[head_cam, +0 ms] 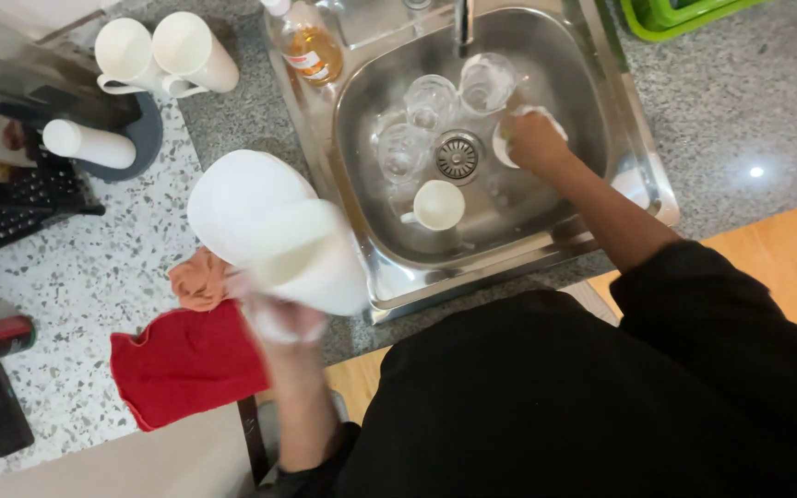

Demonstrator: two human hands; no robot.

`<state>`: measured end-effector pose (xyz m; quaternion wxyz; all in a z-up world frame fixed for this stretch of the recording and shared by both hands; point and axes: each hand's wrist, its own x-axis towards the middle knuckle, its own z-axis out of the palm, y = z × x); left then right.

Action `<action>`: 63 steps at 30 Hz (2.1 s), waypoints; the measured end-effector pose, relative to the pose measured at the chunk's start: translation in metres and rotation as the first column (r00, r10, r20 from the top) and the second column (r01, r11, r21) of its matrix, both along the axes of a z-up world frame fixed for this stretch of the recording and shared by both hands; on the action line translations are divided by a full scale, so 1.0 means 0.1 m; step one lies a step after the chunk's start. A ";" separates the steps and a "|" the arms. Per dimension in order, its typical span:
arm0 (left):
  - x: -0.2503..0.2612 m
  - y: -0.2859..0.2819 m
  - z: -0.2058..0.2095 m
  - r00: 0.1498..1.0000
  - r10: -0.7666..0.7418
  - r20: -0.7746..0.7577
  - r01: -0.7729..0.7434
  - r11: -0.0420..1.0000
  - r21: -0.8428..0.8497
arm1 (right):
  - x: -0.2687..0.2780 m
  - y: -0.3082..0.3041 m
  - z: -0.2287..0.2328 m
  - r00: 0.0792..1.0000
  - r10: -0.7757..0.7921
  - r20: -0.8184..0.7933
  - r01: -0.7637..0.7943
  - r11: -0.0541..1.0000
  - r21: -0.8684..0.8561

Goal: Washing various dishes including cutlery, plates, and cups in a sink using a sponge and water.

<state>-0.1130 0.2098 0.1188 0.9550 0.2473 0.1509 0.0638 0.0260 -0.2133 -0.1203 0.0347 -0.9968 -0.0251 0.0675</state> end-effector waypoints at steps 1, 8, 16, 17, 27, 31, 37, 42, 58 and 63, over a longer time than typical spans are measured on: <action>-0.04 -0.20 -0.10 1.000 -0.003 0.006 0.003 1.000 0.000 | 0.02 0.02 -0.02 1.000 -0.003 0.006 0.003 1.000 0.000; -0.09 -1.28 -0.26 0.925 -0.288 -0.249 0.304 0.952 0.031 | -0.04 -0.01 0.14 0.991 -0.117 -0.067 0.129 0.969 0.212; 0.34 -1.74 -1.31 0.885 -0.352 -0.306 0.391 0.917 0.076 | -0.85 0.95 1.63 0.935 -0.146 0.323 -0.307 0.117 0.944; 0.31 -1.76 -1.28 0.830 -0.416 -0.372 0.466 0.883 0.054 | -0.83 0.92 1.44 0.926 -0.175 0.334 -0.309 0.155 0.938; 0.31 -1.81 -0.65 0.741 -0.399 -0.540 0.350 0.916 -0.196 | -0.90 0.84 0.93 0.857 -0.321 0.403 -0.249 0.427 0.869; 0.63 -1.57 -1.76 0.799 -0.196 -0.569 0.248 0.969 0.015 | -1.16 1.03 1.20 0.986 0.090 -0.141 0.135 0.069 0.988; 0.69 -1.60 -1.54 0.841 -0.277 -0.465 0.351 0.933 0.081 | -0.89 1.05 1.21 0.870 0.396 0.293 -0.461 0.449 0.765; 0.59 -1.64 -1.29 0.988 -0.154 -0.006 0.115 0.709 0.696 | -1.01 1.21 0.63 0.720 -0.300 -0.626 0.651 -0.019 0.759; 0.77 -1.53 -1.62 0.676 -0.355 -0.646 0.732 0.430 0.529 | -1.10 0.91 0.90 0.486 0.794 0.366 -0.872 0.411 0.267; 0.77 -1.59 -1.37 0.743 -0.480 -0.466 0.599 0.787 0.144 | -0.81 0.64 0.35 0.810 0.336 0.481 -0.545 0.734 0.405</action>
